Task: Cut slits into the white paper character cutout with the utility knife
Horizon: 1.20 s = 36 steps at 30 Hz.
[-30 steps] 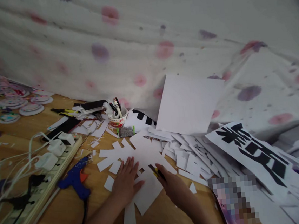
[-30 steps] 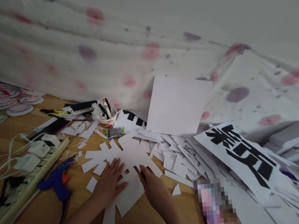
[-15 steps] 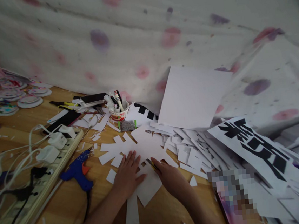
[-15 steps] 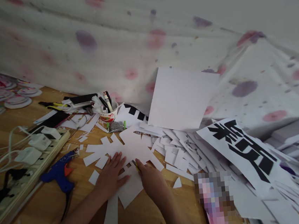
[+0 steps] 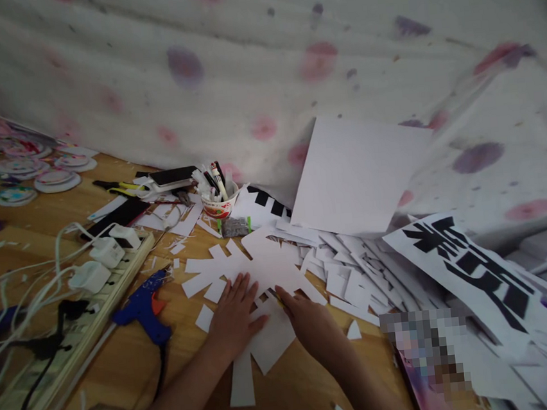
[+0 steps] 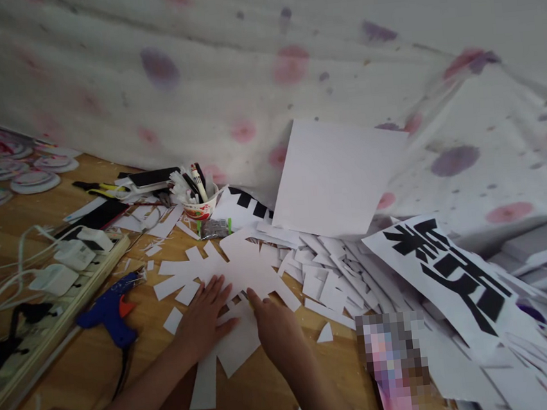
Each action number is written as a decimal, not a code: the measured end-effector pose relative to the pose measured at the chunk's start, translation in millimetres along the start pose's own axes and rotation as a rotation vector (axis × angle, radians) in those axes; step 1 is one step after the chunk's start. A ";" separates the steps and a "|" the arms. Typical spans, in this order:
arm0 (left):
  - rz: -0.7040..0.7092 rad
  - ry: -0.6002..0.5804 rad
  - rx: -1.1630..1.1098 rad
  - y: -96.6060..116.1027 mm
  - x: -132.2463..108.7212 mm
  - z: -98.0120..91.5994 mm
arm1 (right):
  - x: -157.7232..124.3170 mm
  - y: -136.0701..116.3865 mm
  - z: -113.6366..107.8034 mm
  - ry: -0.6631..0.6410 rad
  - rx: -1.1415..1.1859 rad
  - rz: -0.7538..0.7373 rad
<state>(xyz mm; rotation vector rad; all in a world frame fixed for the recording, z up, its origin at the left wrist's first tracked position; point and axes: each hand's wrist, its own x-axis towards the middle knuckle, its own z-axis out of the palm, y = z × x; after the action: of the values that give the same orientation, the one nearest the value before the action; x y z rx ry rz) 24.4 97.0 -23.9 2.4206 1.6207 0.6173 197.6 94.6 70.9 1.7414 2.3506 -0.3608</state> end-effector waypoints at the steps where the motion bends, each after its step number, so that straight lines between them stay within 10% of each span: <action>1: 0.001 0.001 0.008 0.2 0.0 0.4 | 0.0 -1.8 -2.4 -0.012 -0.022 0.003; 11: 0.027 0.020 0.070 0.9 0.3 0.1 | 8.0 -19.0 -44.1 -0.159 -0.209 -0.071; 36: 0.017 0.045 0.141 3.9 1.1 -0.5 | 22.0 -28.7 -66.1 -0.261 -0.307 -0.140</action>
<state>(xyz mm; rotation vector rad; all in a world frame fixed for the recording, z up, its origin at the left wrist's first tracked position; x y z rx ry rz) 27.8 96.4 -21.8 2.5386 1.7178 0.5834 163.1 126.9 129.5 1.3118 2.2069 -0.2171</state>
